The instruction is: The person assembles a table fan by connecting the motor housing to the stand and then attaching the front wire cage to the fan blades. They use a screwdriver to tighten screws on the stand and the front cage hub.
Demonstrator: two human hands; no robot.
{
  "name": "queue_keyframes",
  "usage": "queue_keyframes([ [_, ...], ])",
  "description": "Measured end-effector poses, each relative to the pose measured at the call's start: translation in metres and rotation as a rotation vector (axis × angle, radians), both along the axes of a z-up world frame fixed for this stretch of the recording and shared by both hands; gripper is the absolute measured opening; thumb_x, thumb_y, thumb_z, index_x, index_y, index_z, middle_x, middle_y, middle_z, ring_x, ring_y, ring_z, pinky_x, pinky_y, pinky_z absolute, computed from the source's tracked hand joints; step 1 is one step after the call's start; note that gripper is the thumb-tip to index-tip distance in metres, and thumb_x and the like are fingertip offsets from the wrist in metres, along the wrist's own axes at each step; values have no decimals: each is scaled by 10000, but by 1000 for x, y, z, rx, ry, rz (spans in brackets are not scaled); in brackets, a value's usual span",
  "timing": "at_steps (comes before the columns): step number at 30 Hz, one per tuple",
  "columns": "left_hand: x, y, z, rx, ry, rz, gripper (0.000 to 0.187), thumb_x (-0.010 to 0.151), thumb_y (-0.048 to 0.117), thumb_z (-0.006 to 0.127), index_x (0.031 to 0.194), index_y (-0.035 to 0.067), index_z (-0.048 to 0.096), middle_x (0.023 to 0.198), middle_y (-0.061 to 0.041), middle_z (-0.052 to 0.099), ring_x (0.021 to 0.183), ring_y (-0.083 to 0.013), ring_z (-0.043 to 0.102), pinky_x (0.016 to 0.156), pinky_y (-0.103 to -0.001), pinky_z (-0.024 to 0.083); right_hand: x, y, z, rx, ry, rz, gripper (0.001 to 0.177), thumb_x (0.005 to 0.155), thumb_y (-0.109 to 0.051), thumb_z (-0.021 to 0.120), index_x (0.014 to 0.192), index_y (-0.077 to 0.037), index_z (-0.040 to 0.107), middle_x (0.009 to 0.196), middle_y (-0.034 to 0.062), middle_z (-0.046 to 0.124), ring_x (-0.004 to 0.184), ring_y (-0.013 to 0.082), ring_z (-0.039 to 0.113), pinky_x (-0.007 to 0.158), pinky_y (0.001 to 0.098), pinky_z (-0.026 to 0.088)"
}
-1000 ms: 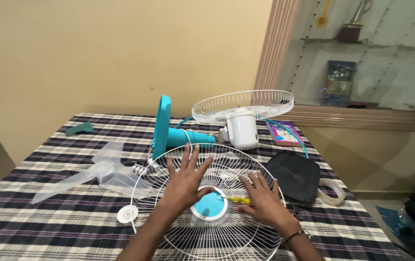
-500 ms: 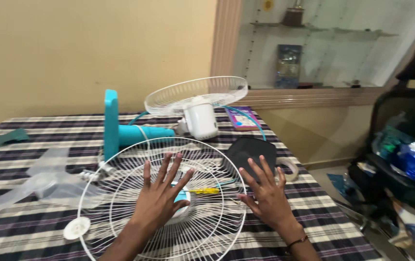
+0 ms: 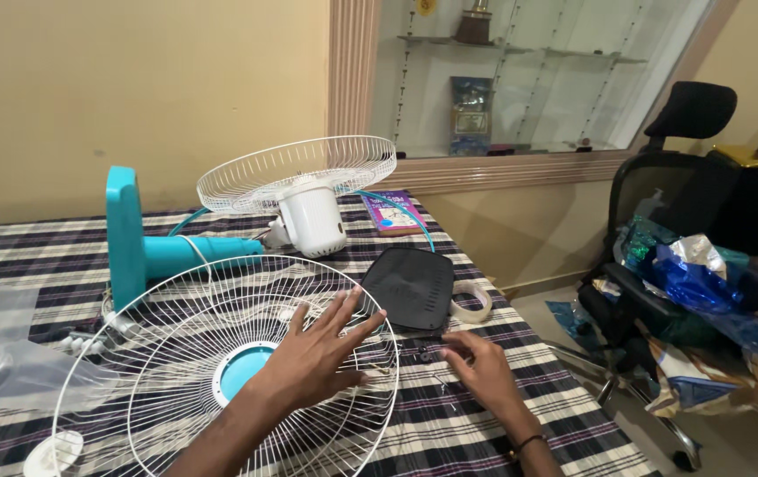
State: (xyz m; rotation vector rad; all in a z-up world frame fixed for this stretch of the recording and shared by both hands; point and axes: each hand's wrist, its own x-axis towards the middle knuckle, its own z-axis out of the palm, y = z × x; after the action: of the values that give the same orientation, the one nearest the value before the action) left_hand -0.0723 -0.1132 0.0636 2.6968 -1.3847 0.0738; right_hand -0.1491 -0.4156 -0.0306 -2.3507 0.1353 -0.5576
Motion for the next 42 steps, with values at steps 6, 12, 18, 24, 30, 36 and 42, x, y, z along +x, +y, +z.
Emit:
queue_keyframes([
  [6,4,10,3,56,207,83,959,880,589,671,1612,423,74,1722,-103,32,1347,-286,554,1196,-613,299,-2,3,-2,-134,252,106,284,809,-222,830,1030,-62,754,943,84,749,821,179,744,750,331,606],
  [12,14,14,-5,128,255,105,885,899,547,669,1605,359,170,1714,-95,118,1335,-284,575,1188,-652,300,9,23,-15,-56,214,96,240,824,-113,782,1050,-51,734,955,64,730,829,173,745,744,318,619],
  [18,17,16,-13,46,203,39,807,897,536,691,1563,299,301,1624,-123,315,1387,-315,499,1136,-592,384,13,10,-20,32,65,46,205,833,-102,760,1035,-66,754,920,57,744,798,162,756,733,302,631],
  [24,16,15,-15,66,241,38,759,912,530,667,1549,262,352,1557,-58,461,1277,-266,612,1120,-529,438,4,-1,-12,60,240,72,143,836,-152,802,915,-47,743,850,41,767,777,144,740,732,295,616],
  [30,14,7,-16,39,293,22,740,903,566,645,1535,272,397,1542,-33,494,1242,-256,635,1130,-501,473,-3,17,-3,-19,348,161,223,776,-94,822,955,-48,698,851,51,739,758,139,717,718,310,607],
  [36,12,9,-15,99,134,108,839,890,570,685,1567,320,258,1650,-74,226,1522,-280,195,1224,-643,133,0,22,-11,-72,231,185,104,821,-49,741,921,-27,731,839,51,750,753,139,729,722,306,604],
  [42,8,10,-6,88,-135,144,951,845,492,760,1607,371,205,1739,-109,-18,1557,-296,-96,1206,-694,-37,6,5,-10,23,159,150,145,908,-148,681,966,-85,798,970,30,728,831,130,720,761,301,617],
])
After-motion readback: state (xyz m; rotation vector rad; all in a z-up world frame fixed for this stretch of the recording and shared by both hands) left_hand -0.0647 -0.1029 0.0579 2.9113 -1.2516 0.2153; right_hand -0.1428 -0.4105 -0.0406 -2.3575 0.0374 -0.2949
